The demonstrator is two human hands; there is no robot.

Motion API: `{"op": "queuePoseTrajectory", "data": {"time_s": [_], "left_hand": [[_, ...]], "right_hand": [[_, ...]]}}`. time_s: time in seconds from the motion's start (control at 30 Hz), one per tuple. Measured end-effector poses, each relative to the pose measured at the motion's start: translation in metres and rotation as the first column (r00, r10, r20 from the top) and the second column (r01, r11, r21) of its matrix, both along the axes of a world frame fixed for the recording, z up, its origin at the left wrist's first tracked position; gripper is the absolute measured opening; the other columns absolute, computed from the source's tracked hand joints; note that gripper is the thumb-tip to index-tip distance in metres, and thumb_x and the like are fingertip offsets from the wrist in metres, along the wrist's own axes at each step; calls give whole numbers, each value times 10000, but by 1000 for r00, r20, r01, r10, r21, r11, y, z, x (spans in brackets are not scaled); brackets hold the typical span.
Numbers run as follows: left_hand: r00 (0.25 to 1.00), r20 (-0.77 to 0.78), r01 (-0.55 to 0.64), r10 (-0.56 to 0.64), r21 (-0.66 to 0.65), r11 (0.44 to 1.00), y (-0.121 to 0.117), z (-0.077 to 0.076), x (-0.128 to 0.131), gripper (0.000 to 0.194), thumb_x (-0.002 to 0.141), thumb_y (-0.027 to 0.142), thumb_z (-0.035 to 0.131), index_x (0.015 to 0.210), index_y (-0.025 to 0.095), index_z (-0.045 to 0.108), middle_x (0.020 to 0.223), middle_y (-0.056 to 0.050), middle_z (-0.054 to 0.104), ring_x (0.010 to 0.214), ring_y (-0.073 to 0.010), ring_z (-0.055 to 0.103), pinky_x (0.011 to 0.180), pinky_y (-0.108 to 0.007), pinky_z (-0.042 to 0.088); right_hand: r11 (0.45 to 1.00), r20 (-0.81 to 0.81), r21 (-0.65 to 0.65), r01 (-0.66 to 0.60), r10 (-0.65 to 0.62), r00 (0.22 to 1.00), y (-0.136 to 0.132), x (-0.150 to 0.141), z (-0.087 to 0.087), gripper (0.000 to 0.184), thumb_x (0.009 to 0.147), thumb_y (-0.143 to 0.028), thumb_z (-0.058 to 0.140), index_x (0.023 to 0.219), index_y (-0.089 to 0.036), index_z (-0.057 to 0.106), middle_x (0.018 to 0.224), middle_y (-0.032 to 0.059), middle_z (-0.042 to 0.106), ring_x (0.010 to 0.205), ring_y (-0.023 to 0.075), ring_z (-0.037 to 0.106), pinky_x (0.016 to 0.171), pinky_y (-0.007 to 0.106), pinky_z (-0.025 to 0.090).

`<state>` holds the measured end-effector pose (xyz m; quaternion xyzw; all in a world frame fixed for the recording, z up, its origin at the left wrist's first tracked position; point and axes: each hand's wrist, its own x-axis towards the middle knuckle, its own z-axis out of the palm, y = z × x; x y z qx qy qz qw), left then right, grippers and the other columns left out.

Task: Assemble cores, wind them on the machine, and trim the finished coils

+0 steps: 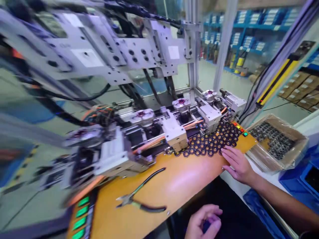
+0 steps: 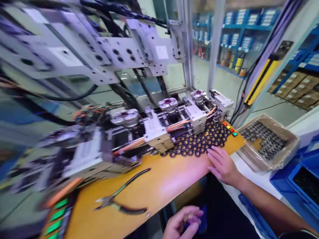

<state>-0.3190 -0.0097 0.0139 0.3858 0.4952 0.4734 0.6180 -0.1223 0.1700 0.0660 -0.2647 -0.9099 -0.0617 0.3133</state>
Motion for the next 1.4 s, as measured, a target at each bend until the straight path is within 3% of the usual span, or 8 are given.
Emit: {"op": "queuePoseTrajectory", "data": {"time_s": [0.13, 0.23, 0.47, 0.77, 1.03, 1.17, 1.27, 1.4], "left_hand": [[997, -77, -36, 19, -223, 974, -19, 50, -17, 494, 775, 614, 634, 962, 169, 736, 930, -105, 756, 826, -207, 657, 817, -321, 498], [973, -131, -222, 189, -319, 922, -37, 66, -31, 604, 777, 706, 540, 764, 142, 756, 773, -104, 746, 745, -215, 651, 755, -327, 486], [776, -126, -605, 617, -421, 675, -49, 54, -51, 674, 733, 750, 536, 943, 124, 674, 909, -129, 751, 692, -174, 674, 645, -278, 483], [711, -47, -635, 702, -471, 612, -27, 50, -77, 543, 794, 657, 581, 802, 114, 605, 617, -62, 692, 465, -112, 597, 469, -209, 400], [754, -156, -656, 638, -232, 719, -31, 78, -71, 590, 754, 758, 504, 681, 173, 521, 514, 4, 594, 440, -102, 474, 503, -243, 367], [805, -184, -584, 564, -74, 808, -24, 111, -78, 556, 849, 707, 408, 697, 182, 512, 636, -31, 644, 581, -134, 545, 632, -271, 445], [844, -229, -496, 485, 11, 868, -14, 127, -85, 561, 882, 666, 390, 718, 166, 582, 680, -57, 668, 621, -155, 573, 657, -289, 465], [812, -370, -439, 452, 124, 890, -7, 121, -95, 472, 780, 622, 606, 721, 158, 663, 703, -46, 668, 648, -170, 581, 655, -280, 465]], "right_hand": [[964, -143, -234, -126, 94, 985, -35, -45, 15, 434, 892, -193, 594, 1317, -141, 521, 1237, 179, 635, 1217, 298, 564, 954, 501, 526], [898, -138, -350, -267, 233, 963, -48, -105, 18, 367, 886, -221, 597, 1244, -142, 587, 1240, 167, 634, 1209, 286, 565, 992, 488, 511], [804, 106, -503, -317, 421, 901, -37, -228, 11, 305, 912, -214, 600, 1205, -131, 602, 1308, 147, 575, 1227, 278, 531, 1039, 506, 443], [658, 195, -684, -314, 580, 791, -15, -233, 15, 264, 951, -334, 571, 1138, -151, 601, 1159, 81, 613, 1016, 198, 614, 887, 410, 533], [304, -251, -828, -471, 550, 796, -26, -226, 57, 162, 882, -294, 597, 902, -134, 610, 852, 40, 614, 782, 147, 588, 755, 307, 519], [41, -506, -809, -586, 460, 730, -46, -230, 86, 300, 948, -291, 418, 1199, -158, 515, 1023, 95, 631, 902, 167, 627, 829, 313, 531], [-140, -583, -800, -584, 412, 700, -56, -234, 101, 384, 999, -334, 303, 1323, -172, 432, 974, 98, 651, 776, 151, 655, 696, 280, 556], [-261, -587, -809, -526, 402, 703, -38, -233, 126, 443, 966, -411, 419, 1332, -165, 467, 923, 81, 667, 641, 121, 631, 560, 238, 537]]}}
